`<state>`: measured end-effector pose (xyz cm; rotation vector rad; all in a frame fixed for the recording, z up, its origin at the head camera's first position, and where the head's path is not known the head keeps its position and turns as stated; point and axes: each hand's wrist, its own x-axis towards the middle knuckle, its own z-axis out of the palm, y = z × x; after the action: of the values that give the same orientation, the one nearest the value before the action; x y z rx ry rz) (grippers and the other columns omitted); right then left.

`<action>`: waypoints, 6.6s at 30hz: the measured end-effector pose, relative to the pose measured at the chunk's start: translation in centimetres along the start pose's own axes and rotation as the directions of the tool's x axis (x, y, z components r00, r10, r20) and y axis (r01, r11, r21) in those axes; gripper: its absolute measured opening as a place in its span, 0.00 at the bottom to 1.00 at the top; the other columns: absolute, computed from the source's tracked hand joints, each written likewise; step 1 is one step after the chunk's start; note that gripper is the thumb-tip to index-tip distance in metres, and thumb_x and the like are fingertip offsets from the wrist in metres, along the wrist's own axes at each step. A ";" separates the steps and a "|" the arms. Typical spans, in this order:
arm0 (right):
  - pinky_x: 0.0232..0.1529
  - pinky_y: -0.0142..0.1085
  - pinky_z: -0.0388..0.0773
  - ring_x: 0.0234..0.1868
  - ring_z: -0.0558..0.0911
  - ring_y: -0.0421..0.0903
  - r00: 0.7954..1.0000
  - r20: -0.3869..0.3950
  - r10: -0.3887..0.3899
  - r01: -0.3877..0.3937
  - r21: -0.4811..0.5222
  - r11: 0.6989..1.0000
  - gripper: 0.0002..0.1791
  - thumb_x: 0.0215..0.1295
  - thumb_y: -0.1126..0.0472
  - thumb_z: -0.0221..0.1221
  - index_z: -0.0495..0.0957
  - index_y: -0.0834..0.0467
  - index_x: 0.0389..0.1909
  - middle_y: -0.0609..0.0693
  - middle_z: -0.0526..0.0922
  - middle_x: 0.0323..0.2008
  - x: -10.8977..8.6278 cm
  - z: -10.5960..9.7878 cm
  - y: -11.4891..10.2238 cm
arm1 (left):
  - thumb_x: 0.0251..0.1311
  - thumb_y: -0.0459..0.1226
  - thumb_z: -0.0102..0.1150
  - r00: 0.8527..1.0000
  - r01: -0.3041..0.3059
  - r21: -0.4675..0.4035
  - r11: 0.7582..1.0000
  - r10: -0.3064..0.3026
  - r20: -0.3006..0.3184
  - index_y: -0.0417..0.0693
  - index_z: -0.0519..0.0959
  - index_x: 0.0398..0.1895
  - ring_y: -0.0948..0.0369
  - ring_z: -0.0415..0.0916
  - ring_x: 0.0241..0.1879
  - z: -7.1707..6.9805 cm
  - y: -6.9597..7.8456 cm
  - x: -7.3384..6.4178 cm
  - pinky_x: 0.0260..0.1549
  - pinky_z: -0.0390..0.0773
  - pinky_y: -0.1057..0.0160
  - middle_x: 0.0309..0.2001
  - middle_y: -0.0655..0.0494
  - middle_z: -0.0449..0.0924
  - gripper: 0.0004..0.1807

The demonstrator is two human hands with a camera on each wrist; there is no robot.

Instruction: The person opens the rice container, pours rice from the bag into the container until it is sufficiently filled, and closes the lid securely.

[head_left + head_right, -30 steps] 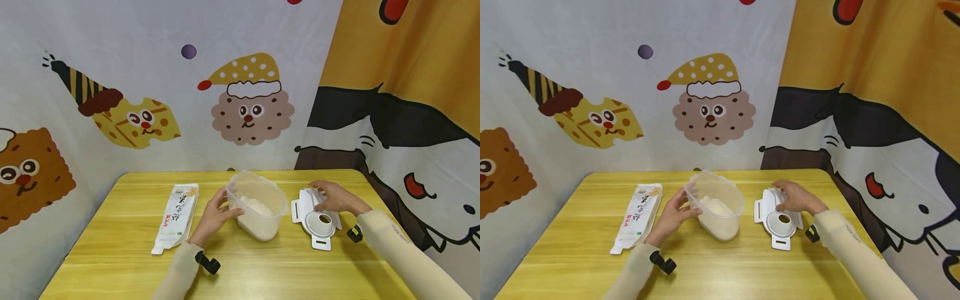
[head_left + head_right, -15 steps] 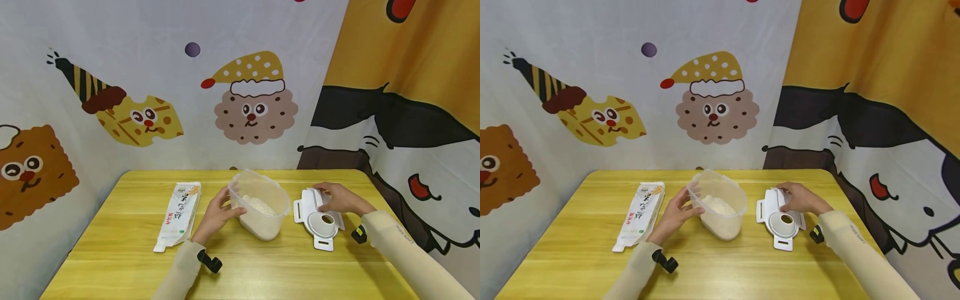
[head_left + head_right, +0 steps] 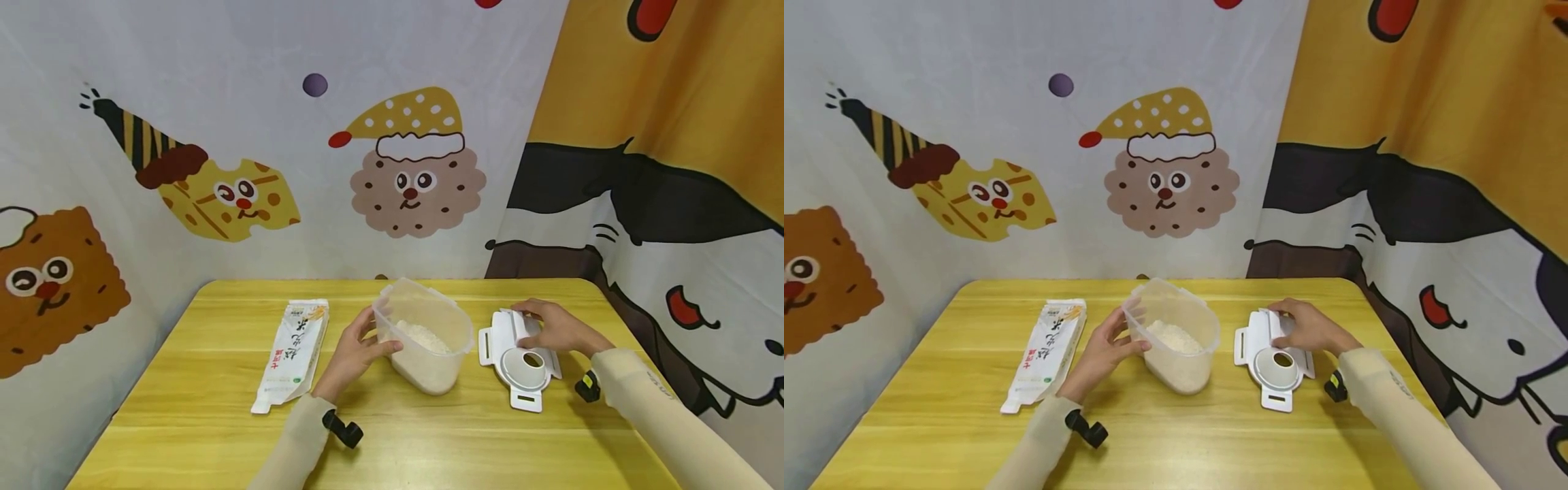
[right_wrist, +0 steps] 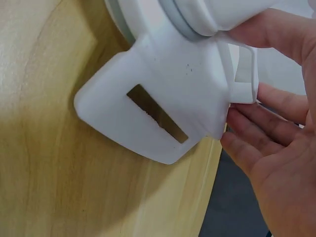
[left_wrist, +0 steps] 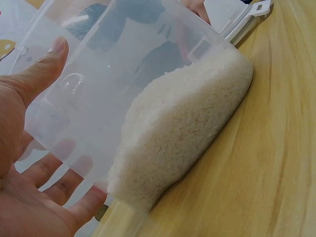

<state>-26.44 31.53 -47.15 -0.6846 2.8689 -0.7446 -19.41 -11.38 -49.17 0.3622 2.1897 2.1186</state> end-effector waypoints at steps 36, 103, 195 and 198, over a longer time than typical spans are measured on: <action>0.62 0.57 0.78 0.60 0.80 0.54 0.968 -0.186 -0.170 0.164 -0.046 0.985 0.42 0.48 0.52 0.81 0.77 0.58 0.65 0.51 0.81 0.59 -0.9 -6.7 -4.8 | 0.54 0.39 0.78 1.000 -0.004 0.001 1.000 0.004 0.002 0.73 0.67 0.74 0.53 0.70 0.70 -0.1 0.0 0.1 0.69 0.76 0.48 0.72 0.59 0.71 0.45; 0.67 0.52 0.76 0.65 0.77 0.49 0.726 0.331 -0.603 0.659 -0.085 0.747 0.40 0.52 0.55 0.77 0.76 0.54 0.68 0.48 0.79 0.65 9.8 -9.2 -23.8 | 0.54 0.41 0.79 1.000 0.015 0.012 1.000 -0.014 -0.017 0.75 0.69 0.71 0.52 0.68 0.69 -0.1 -0.1 0.3 0.71 0.73 0.46 0.69 0.58 0.73 0.42; 0.72 0.53 0.72 0.74 0.69 0.46 0.797 0.206 -0.567 0.582 -0.014 0.813 0.35 0.67 0.38 0.64 0.72 0.45 0.72 0.45 0.70 0.74 4.1 -6.0 -21.7 | 0.58 0.33 0.73 0.999 -0.010 -0.001 1.000 0.010 -0.043 0.60 0.68 0.74 0.52 0.68 0.70 -0.2 -0.7 0.2 0.71 0.73 0.49 0.72 0.54 0.71 0.41; 0.71 0.52 0.73 0.74 0.69 0.45 0.790 0.193 -0.582 0.598 -0.034 0.801 0.37 0.66 0.38 0.65 0.69 0.45 0.73 0.45 0.69 0.74 3.1 -6.1 -21.7 | 0.58 0.33 0.73 0.999 -0.013 -0.003 1.000 0.013 -0.039 0.61 0.68 0.74 0.52 0.68 0.71 -0.2 -0.6 0.2 0.71 0.73 0.49 0.72 0.55 0.71 0.41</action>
<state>-21.79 15.86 -31.26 -1.6213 2.5314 -0.5609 -19.70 -11.52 -49.77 0.3383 2.2104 2.1534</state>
